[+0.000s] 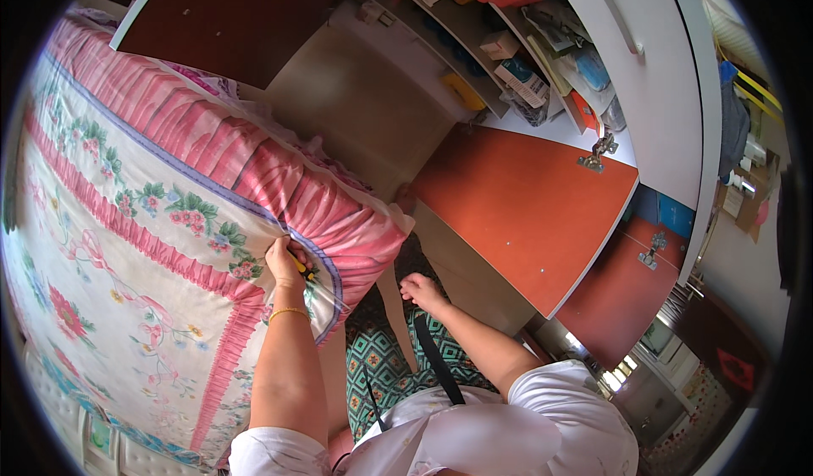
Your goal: The person retrieves a screwdriver from a drawer and uses it to tighten screws on the hinges of a cabinet door. They adjust the door alignment and continue securing the hardware.
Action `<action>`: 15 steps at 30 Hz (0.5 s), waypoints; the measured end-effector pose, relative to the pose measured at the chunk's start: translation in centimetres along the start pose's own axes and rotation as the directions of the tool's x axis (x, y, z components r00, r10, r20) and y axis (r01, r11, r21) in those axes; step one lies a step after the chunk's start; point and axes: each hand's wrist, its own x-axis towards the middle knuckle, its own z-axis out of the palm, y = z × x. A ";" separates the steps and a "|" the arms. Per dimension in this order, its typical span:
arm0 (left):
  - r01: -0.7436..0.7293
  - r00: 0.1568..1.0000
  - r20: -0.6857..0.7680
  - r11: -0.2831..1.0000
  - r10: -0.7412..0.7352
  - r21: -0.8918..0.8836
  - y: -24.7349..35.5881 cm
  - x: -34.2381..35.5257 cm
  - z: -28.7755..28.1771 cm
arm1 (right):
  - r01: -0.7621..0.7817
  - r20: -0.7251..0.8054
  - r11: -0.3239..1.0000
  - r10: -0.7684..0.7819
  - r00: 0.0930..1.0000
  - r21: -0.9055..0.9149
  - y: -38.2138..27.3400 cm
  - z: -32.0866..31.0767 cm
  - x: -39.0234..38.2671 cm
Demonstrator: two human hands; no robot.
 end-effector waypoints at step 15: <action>0.010 1.000 0.012 1.000 -0.010 -0.006 -0.1 0.2 -0.1 | -0.093 -0.172 0.996 0.092 0.981 0.004 3.3 -4.9 -1.7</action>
